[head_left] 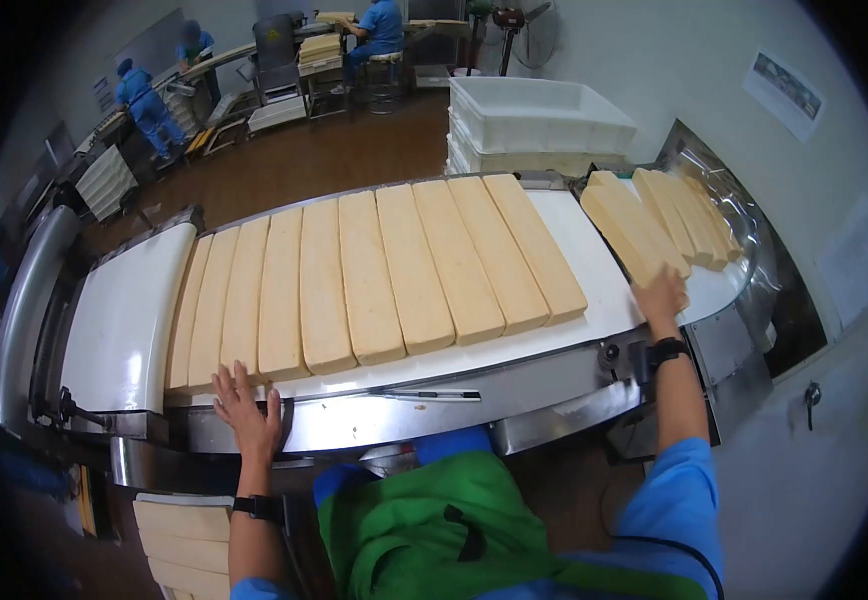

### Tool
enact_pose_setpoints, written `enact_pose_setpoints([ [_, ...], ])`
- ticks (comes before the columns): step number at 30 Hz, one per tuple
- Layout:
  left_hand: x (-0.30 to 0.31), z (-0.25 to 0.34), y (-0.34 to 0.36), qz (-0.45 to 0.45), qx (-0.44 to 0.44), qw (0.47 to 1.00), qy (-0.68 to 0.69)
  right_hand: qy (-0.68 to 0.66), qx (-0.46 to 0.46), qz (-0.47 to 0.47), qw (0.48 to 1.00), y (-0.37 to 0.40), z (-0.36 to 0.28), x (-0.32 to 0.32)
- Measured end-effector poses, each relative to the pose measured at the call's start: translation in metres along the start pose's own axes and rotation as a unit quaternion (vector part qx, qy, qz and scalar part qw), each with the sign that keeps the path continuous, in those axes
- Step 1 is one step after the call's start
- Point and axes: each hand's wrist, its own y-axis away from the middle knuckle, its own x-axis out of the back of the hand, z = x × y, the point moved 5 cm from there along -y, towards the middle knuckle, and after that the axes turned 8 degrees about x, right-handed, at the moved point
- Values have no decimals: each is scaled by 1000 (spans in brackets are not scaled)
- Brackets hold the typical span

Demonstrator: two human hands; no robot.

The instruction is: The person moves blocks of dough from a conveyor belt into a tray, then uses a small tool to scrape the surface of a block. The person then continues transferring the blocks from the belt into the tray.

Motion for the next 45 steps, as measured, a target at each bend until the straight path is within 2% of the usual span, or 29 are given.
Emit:
enact_pose_setpoints([
  [1, -1, -1, 0, 2, -4, 1000, 3, 40, -59, -1, 997, -5, 22, 3],
  [2, -2, 0, 1, 2, -9, 1000, 6, 42, -57, 0, 997, -16, 40, -5],
  [4, -2, -1, 2, -2, -7, 1000, 7, -49, -38, -82, 995, -33, 68, -44],
  [5, -2, 0, 1, -3, -7, 1000, 7, 12, 1, -142, 990, -27, 43, -21],
  [6, -1, 1, -1, -1, -9, 1000, 8, 10, 0, -140, 990, -28, 30, -21],
  [8, 0, 3, 0, -11, 1, 1000, 6, -213, 27, -202, 956, -26, 5, -37],
  [10, -3, 2, 0, -4, -3, 1000, 6, -185, 81, -104, 974, -26, -22, -58],
  [14, -2, 2, 0, -6, -7, 1000, -1, -151, 151, -128, 968, 8, -75, -38],
  [16, -2, 1, 0, -7, -8, 1000, -1, -243, 221, -143, 934, 21, -82, -11],
  [18, -5, 2, 0, -6, -6, 1000, 4, -225, 259, -183, 921, 19, -83, 1],
  [20, -4, 1, 0, -2, -9, 1000, 7, -469, 214, -345, 784, 4, -55, -32],
  [21, -3, 2, 0, -2, -9, 1000, 7, -436, 202, -290, 828, -29, -20, -72],
  [22, -3, 2, -1, -5, -5, 1000, 4, -290, 177, -121, 933, -49, 2, -66],
  [23, -3, 2, -1, -9, -1, 1000, 2, -127, 142, 56, 980, -57, 13, -53],
  [25, -4, 1, 0, -6, -1, 1000, 1, 14, 23, 91, 996, -52, 21, -19],
  [26, -4, 1, 0, -4, -1, 1000, 0, 9, 28, 92, 995, -57, 28, -24],
  [27, -3, 0, 0, 1, 7, 1000, -3, -137, 19, 39, 990, -67, 46, -39],
  [28, -3, 4, 0, -2, 4, 1000, 2, -281, 14, -18, 959, -76, 48, -53],
  [29, -1, 4, -1, -6, 0, 1000, 7, -287, 25, -21, 957, -76, 33, -55],
  [31, 2, 3, 0, -7, 10, 1000, 9, -161, -28, -25, 986, -68, 17, -51],
  [32, 2, 5, -1, -12, 8, 1000, 17, -163, -23, -25, 986, -71, 11, -57],
  [34, 2, 5, -1, -19, 14, 1000, 11, -296, 51, -170, 939, -67, -3, -85],
  [35, 1, 4, 0, -13, 8, 1000, 13, -371, 162, -76, 911, -31, -35, -39],
  [36, 0, 4, -1, -7, 1, 1000, 15, -367, 160, -77, 913, -19, -46, -19],
  [38, -3, 1, -1, -11, -3, 1000, 18, -236, 221, -117, 939, -4, -56, -2],
  [39, -3, 2, -1, -9, -6, 1000, 17, -247, 227, -56, 940, -6, -46, -15],
  [40, -2, 4, 0, -12, -10, 1000, 17, -246, 222, -58, 942, -12, -34, -27],
  [42, 0, 7, -1, -16, -5, 1000, 15, -372, 210, -166, 889, -16, -29, -37],
  [45, -2, 4, -1, -10, -5, 1000, 9, -297, 238, -223, 897, -13, -31, -29],
])
